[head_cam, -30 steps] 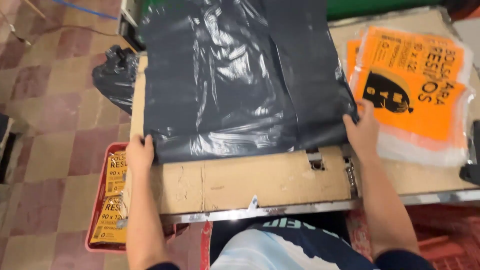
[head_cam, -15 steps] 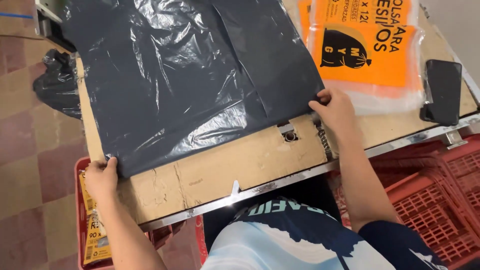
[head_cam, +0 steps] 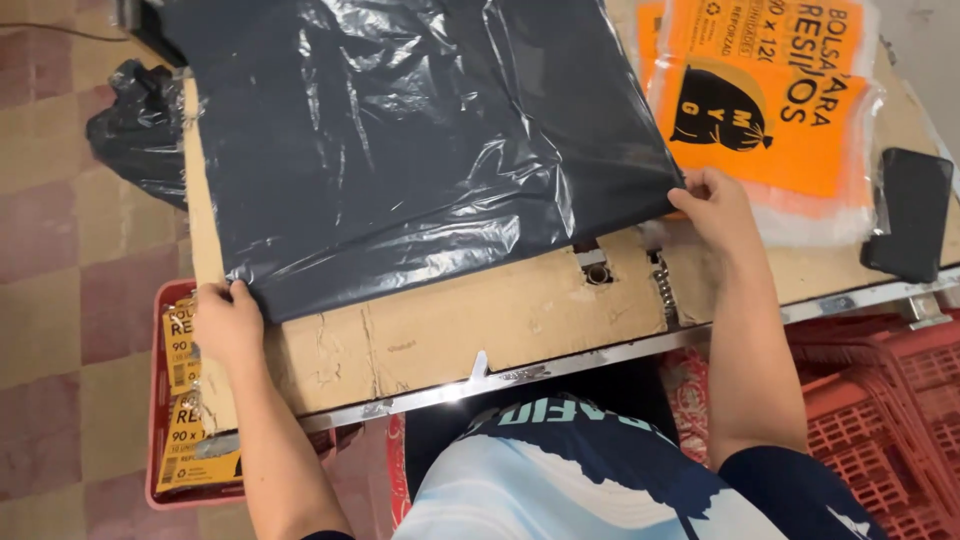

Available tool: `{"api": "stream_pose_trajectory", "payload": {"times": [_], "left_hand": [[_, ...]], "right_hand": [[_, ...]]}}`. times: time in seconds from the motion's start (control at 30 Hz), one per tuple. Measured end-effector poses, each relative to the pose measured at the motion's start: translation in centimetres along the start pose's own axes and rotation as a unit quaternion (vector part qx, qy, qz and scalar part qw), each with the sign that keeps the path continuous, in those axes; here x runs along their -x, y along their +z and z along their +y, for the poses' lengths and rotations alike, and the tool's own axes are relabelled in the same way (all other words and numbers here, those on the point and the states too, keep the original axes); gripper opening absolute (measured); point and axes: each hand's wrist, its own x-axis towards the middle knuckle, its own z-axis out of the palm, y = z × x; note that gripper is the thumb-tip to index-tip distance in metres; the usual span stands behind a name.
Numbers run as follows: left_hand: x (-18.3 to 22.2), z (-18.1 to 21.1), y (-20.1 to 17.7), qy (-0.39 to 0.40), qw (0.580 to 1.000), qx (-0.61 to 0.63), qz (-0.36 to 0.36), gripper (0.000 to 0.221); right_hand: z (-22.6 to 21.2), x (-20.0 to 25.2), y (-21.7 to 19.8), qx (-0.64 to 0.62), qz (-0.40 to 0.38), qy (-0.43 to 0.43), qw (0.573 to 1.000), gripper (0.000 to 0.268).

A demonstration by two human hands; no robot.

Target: The person repeatedly folds black plastic trash bags on a workbench, inserts them into orange packaging sleeves, and places the packaged units into a red basket. The process is repeated multiple times throughout the clip.

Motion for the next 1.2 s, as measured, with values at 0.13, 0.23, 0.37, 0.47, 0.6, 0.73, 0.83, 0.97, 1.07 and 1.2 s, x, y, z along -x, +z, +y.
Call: {"api": "stream_pose_trajectory", "payload": {"times": [0.13, 0.23, 0.37, 0.47, 0.6, 0.73, 0.83, 0.97, 1.07, 1.2], "left_hand": [[0.7, 0.7, -1.5, -0.009, 1.0, 0.026, -0.006, 0.024], [2.3, 1.2, -5.5, 0.005, 0.997, 0.072, -0.013, 0.021], [6.7, 0.3, -12.9, -0.017, 0.98, 0.094, -0.172, 0.028], [9.0, -0.6, -14.4, -0.044, 0.974, -0.005, -0.222, 0.031], [8.4, 8.5, -16.3, 0.118, 0.977, -0.084, -0.155, 0.059], [8.6, 19.1, -8.9, 0.411, 0.899, 0.048, -0.141, 0.059], [6.5, 22.5, -5.1, 0.543, 0.814, 0.048, -0.2, 0.069], [-2.1, 21.2, -0.9, 0.365, 0.921, -0.049, -0.127, 0.07], [-2.5, 25.1, -0.3, 0.34, 0.923, -0.032, -0.178, 0.072], [-2.4, 28.9, 2.8, 0.41, 0.889, -0.003, -0.205, 0.074]], "right_hand": [[-2.5, 0.0, -0.3, -0.08, -0.041, -0.029, 0.996, 0.029], [-3.1, 1.5, -2.0, 0.027, 0.007, -0.134, 0.991, 0.025], [-5.5, 8.8, -6.6, 0.06, -0.092, -0.043, 0.993, 0.033], [-3.7, 10.8, -7.3, 0.238, -0.142, 0.072, 0.958, 0.025], [-11.2, 10.7, -3.9, 0.411, -0.099, -0.056, 0.905, 0.05], [-18.7, 9.1, 6.9, 0.275, -0.133, -0.34, 0.89, 0.051], [-17.8, 4.0, 12.9, 0.251, -0.201, -0.55, 0.771, 0.064], [-13.7, -6.3, 12.4, 0.399, -0.009, -0.4, 0.825, 0.076], [-16.3, -7.2, 16.9, 0.377, -0.014, -0.459, 0.804, 0.076], [-16.9, -14.1, 21.7, 0.351, -0.009, -0.482, 0.803, 0.066]]}}
